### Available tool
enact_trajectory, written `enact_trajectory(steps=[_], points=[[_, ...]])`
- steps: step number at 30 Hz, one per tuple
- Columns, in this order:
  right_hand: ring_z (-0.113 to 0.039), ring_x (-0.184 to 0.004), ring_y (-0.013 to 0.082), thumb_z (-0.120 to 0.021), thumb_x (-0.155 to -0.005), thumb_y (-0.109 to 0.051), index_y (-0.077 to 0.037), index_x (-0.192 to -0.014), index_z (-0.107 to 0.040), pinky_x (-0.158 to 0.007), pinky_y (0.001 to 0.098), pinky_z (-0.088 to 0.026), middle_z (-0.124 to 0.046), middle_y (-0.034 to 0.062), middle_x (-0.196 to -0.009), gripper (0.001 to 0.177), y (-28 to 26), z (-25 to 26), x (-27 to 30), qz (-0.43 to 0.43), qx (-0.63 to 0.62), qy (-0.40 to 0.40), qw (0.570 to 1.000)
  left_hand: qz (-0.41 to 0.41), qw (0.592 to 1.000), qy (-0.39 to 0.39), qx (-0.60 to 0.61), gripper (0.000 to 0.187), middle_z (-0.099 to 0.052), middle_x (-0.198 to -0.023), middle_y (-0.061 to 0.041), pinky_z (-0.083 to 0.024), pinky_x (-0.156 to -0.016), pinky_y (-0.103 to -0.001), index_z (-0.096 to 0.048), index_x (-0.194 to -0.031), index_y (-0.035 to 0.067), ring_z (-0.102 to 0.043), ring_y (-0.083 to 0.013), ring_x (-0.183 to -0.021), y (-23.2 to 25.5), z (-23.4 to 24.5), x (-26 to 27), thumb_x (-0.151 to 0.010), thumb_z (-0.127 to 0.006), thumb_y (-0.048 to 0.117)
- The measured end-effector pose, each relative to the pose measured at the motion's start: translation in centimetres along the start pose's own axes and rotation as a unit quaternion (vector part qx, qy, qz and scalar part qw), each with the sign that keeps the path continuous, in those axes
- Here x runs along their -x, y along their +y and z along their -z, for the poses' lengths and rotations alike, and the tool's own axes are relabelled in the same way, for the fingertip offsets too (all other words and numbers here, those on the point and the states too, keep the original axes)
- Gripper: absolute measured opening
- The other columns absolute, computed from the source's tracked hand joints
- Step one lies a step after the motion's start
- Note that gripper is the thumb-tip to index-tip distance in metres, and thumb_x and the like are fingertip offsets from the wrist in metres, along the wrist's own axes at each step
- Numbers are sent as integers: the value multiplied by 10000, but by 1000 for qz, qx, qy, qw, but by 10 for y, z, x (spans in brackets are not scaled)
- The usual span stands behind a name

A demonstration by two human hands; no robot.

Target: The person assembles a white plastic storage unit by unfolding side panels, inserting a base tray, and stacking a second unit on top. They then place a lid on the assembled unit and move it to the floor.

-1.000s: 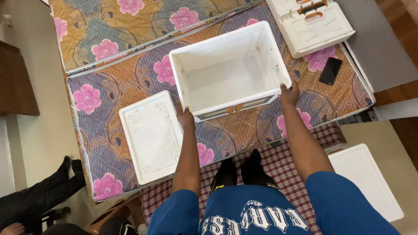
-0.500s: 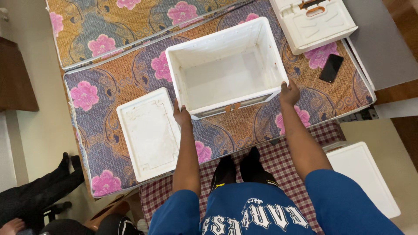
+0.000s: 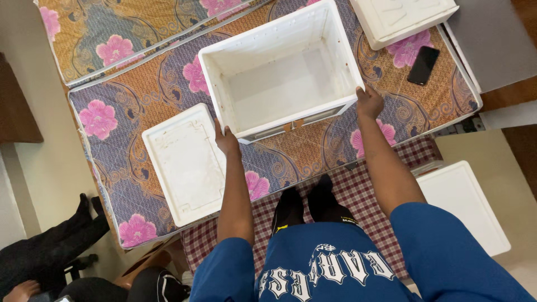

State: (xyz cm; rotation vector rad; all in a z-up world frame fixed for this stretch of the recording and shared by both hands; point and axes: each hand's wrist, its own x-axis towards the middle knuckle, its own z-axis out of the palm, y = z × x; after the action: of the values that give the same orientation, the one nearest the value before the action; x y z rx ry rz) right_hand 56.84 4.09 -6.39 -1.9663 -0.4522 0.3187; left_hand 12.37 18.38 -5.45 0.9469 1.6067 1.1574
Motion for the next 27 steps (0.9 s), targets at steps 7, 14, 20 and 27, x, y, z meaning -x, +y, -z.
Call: enact_trajectory(steps=[7,14,20,27], points=[[-606,-683,68,-802,-896,-241,-128,-1138,-800,-682,276,-490,-729,-15,-772,267,-9,7,3,-40,34,14,999,6,998,-12,69,455,-565,-1505,-151,-465,-1084,-333,-489,-1497,47,-596,-247,-1302,-17,2,-2,-1042,-470,63],[-671,-731,149,-796,-929,-255,-112,-1152,-781,-719,317,-517,-755,77,-844,265,-1,9,-5,41,69,1,997,26,990,40,-132,446,-600,-1450,-163,-479,-1054,-341,-554,-1458,34,-615,-280,-1267,-8,-2,-2,-1018,-556,108],[-722,-779,179,-766,-951,-272,-157,-1188,-781,-746,332,-531,-775,112,-904,263,4,9,-4,44,65,-16,997,4,999,31,15,446,-657,-1385,-176,-528,-1011,-337,-563,-1409,-55,-677,-264,-1190,-6,8,-1,-972,-592,27],[-714,-748,224,-778,-925,-248,-178,-1188,-783,-738,367,-539,-761,127,-883,273,-5,6,-2,61,111,4,992,-4,996,60,-66,454,-646,-1400,-182,-511,-1030,-336,-593,-1401,-33,-666,-277,-1226,-7,5,-1,-958,-644,53]])
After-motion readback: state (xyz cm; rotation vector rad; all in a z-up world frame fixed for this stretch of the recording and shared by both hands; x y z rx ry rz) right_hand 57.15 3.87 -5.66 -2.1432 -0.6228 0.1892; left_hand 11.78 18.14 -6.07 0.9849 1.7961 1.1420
